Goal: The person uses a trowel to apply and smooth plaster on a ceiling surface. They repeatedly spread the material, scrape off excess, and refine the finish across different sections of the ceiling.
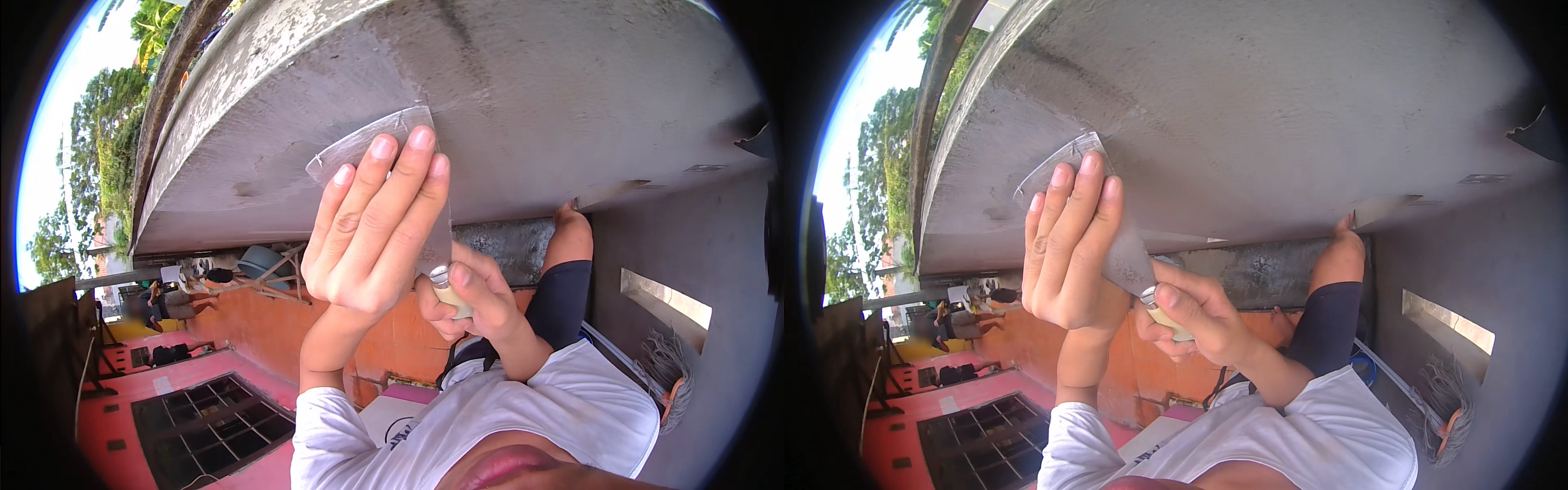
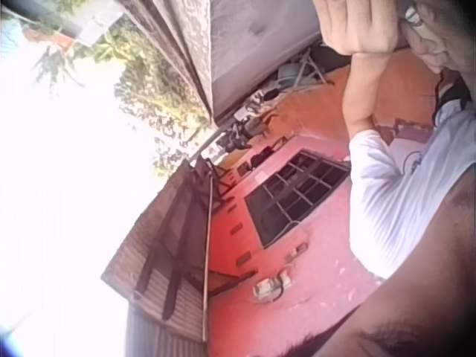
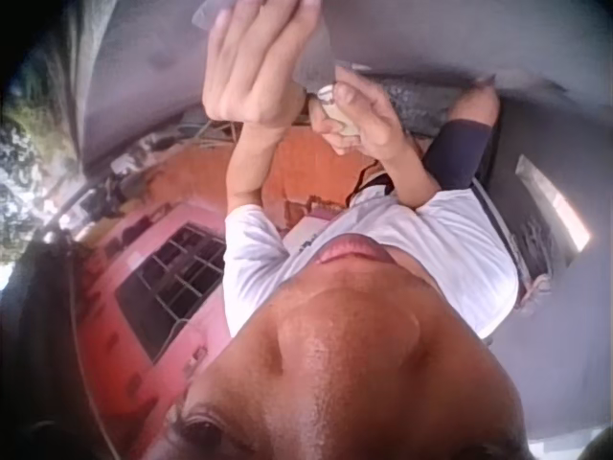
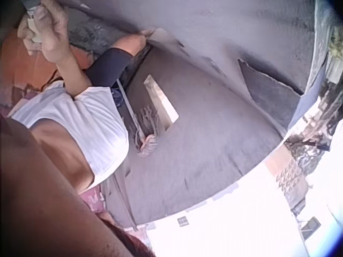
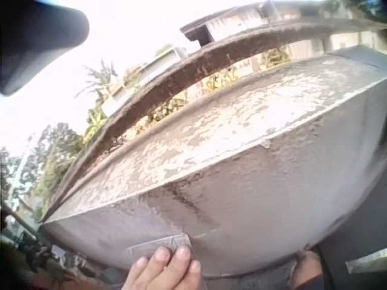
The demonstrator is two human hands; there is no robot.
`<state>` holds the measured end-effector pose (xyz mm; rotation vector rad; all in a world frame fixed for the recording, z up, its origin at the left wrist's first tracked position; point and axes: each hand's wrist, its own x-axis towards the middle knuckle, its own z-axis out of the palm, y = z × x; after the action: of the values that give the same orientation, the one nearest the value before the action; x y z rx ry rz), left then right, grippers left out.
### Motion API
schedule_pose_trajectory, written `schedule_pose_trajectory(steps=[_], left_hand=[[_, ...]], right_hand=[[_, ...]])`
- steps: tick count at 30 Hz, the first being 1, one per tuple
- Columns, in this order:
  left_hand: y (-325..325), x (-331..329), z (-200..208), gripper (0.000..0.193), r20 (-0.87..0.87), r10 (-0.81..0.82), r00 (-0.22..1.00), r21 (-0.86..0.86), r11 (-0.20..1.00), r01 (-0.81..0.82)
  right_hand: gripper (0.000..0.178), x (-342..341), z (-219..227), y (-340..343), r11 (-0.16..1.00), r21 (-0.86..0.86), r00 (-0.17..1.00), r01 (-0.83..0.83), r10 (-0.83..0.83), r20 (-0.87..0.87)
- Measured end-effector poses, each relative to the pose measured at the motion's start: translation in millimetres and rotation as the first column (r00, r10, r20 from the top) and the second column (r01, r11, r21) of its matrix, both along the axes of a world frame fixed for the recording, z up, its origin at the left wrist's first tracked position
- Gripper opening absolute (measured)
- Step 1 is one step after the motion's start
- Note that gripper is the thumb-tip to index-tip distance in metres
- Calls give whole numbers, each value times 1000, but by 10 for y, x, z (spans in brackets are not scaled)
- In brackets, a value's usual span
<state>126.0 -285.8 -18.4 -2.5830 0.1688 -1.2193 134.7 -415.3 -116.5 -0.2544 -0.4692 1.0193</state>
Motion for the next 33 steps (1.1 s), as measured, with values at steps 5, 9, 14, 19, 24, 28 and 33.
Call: schedule_pose_trajectory(steps=[5,9,14,19,24,28,33], left_hand=[[2,57,-49,16,74,-18,997,-1,1000,18],[-4,69,-142,18,98,-17,995,-51,998,22],[10,60,-178,18,91,1,996,-64,998,5],[13,40,-194,17,61,2,998,-26,1000,0],[37,30,-158,17,59,4,998,15,1000,-5],[28,-4,-155,18,22,27,999,-1,1000,-27],[25,191,101,19,170,-11,985,-29,999,16]], right_hand=[[52,35,-45,44,997,80,1000,-7,7,0],[51,44,-77,64,999,52,1000,17,-17,-5],[51,136,-106,56,1000,24,998,-9,8,68],[53,87,-128,39,1000,19,1000,-2,1,31],[55,105,-81,37,998,31,999,-51,50,7],[55,104,-41,63,1000,8,999,-3,2,37],[54,248,223,58,999,24,998,-36,35,59]])
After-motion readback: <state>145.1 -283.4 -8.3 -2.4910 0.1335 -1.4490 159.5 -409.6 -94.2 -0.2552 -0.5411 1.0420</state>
